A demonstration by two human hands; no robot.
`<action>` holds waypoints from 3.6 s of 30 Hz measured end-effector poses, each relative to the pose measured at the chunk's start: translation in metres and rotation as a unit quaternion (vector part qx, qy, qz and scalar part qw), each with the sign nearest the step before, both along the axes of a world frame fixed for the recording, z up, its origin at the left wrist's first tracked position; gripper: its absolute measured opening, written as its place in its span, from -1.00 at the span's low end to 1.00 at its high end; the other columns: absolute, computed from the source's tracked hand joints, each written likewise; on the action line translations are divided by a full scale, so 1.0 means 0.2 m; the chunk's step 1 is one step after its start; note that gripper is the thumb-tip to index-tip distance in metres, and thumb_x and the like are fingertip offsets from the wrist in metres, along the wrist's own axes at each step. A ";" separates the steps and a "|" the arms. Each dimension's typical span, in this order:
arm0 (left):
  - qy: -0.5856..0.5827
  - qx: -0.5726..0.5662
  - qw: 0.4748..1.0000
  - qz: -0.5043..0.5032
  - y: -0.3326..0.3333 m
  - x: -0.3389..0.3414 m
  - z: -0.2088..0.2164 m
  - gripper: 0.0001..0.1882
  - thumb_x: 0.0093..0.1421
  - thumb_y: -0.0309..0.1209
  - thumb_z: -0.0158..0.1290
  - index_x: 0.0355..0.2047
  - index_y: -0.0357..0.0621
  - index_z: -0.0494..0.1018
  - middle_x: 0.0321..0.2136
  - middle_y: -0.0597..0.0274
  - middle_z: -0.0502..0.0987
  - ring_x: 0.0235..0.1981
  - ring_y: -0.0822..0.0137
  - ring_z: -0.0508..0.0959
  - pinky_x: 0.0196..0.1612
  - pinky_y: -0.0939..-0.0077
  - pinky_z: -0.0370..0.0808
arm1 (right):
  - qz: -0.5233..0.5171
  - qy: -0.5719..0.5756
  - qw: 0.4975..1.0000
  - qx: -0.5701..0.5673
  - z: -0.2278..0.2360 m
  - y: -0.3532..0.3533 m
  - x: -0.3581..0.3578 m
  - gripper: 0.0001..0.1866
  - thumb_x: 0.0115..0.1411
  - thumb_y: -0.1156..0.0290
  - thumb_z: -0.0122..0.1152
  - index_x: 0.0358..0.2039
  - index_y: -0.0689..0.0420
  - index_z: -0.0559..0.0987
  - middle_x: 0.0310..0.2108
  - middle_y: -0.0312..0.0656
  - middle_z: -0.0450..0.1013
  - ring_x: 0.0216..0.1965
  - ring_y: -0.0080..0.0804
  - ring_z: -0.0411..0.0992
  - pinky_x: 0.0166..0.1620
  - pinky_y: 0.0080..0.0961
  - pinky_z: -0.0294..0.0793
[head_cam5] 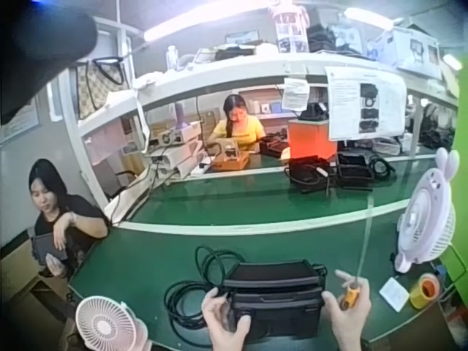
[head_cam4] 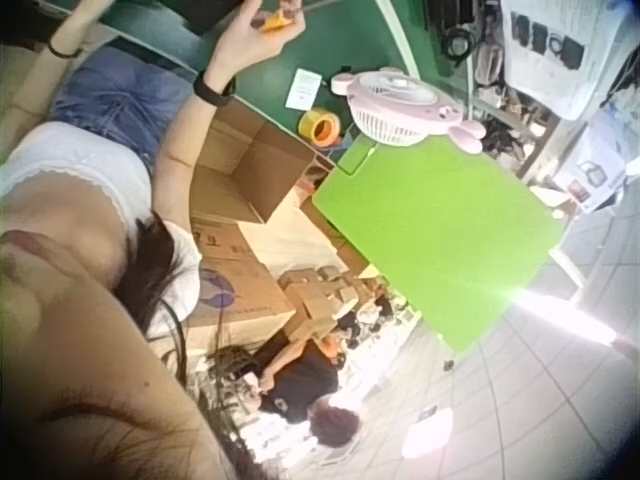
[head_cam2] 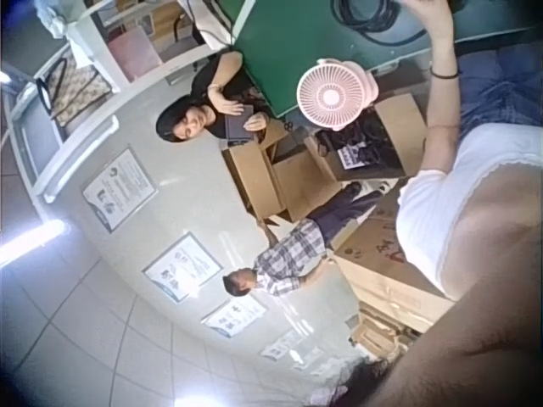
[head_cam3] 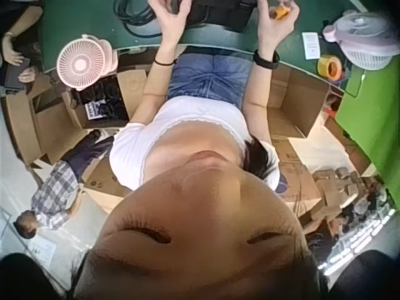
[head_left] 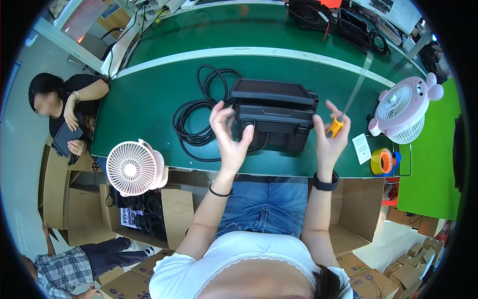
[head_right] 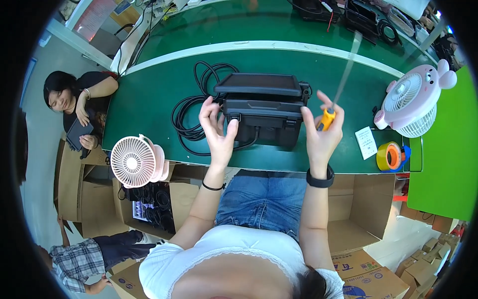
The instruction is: Assembling or disassembling electronic solar component boxes using a manual screwdriver.
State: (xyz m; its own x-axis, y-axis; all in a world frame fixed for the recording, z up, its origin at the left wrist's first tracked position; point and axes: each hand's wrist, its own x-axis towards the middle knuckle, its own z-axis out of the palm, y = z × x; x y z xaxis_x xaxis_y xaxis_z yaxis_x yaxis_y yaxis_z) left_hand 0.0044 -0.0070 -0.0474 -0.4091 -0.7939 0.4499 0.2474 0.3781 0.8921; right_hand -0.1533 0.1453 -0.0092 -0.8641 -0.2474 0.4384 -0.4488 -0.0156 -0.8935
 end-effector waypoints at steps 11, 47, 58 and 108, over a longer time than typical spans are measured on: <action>0.002 0.126 0.985 -0.121 -0.10 -0.05 -0.05 -0.03 0.11 -0.19 0.11 0.42 -0.05 -0.17 0.36 -0.11 -0.07 0.38 -0.02 0.04 0.36 0.15 0.09 | 0.156 -0.177 0.972 0.020 0.05 0.14 0.20 -0.80 0.26 0.52 0.19 -0.18 0.10 0.35 -0.12 -0.09 0.57 -0.49 -0.74 0.37 -0.51 -0.78 0.32; 0.019 0.223 0.972 -0.067 0.04 0.02 0.03 -0.26 0.36 -0.41 0.03 0.43 -0.16 -0.10 0.35 -0.07 0.07 0.32 0.22 0.18 0.32 0.40 0.14 | 0.186 -0.141 0.972 -0.013 -0.11 -0.05 0.00 -0.62 0.09 0.32 0.48 -0.32 0.06 0.37 -0.31 -0.37 0.34 -0.41 -0.72 0.15 -0.23 -0.74 0.31; 0.007 0.207 0.976 -0.066 0.06 0.03 0.03 -0.25 0.39 -0.28 -0.03 0.45 -0.01 -0.18 0.39 -0.09 -0.06 0.38 0.13 0.05 0.37 0.29 0.00 | 0.201 -0.145 0.969 0.014 -0.10 -0.04 0.00 -0.59 0.11 0.25 0.47 -0.34 0.11 0.36 -0.21 -0.18 0.44 0.26 -0.27 0.29 -0.03 -0.59 0.38; -0.265 -0.322 0.903 0.101 -0.29 -0.30 0.26 -0.60 0.40 -0.32 -0.24 -0.28 -0.08 0.65 -0.37 0.12 0.66 -0.29 0.11 0.62 -0.07 0.23 0.43 | 0.081 0.070 0.945 0.309 0.05 0.31 0.41 -0.75 0.32 0.38 0.11 0.00 0.05 0.54 -0.32 -0.06 0.56 -0.43 -0.12 0.56 -0.40 -0.30 0.54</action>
